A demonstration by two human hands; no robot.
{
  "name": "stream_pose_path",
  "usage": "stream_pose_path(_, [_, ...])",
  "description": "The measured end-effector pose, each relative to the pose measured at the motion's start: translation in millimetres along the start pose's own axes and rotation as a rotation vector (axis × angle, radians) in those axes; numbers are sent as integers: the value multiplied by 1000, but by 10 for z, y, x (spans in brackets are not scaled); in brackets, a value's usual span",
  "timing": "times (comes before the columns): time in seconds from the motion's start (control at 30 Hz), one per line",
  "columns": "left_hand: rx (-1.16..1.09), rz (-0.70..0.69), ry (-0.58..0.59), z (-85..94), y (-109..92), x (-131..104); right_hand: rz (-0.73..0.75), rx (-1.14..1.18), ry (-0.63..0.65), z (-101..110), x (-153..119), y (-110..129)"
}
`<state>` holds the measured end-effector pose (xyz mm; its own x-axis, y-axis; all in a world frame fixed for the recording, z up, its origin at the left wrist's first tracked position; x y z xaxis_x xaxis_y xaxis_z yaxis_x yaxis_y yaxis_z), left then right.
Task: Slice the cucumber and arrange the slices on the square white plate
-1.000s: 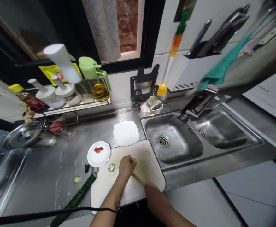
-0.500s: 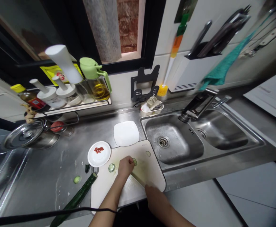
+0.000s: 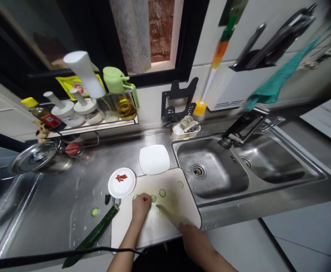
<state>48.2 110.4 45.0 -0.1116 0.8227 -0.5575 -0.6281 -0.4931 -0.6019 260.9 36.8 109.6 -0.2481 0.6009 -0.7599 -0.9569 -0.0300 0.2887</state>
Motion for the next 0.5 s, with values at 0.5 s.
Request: stream_pose_path(0.5, [28,21,-108,-28,83,-112,25,-116,-10,151,220,310])
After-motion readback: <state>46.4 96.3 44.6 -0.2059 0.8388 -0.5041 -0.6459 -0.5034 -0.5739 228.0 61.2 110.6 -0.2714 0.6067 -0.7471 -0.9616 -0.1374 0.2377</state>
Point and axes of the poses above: each hand's wrist, its own x-axis towards the middle knuckle, its own z-axis out of the back of the hand, y = z × x, the point moved 1 cm from there along x, towards the middle knuckle, and after that the axes turned 9 degrees about y, right-handed, at the moved point
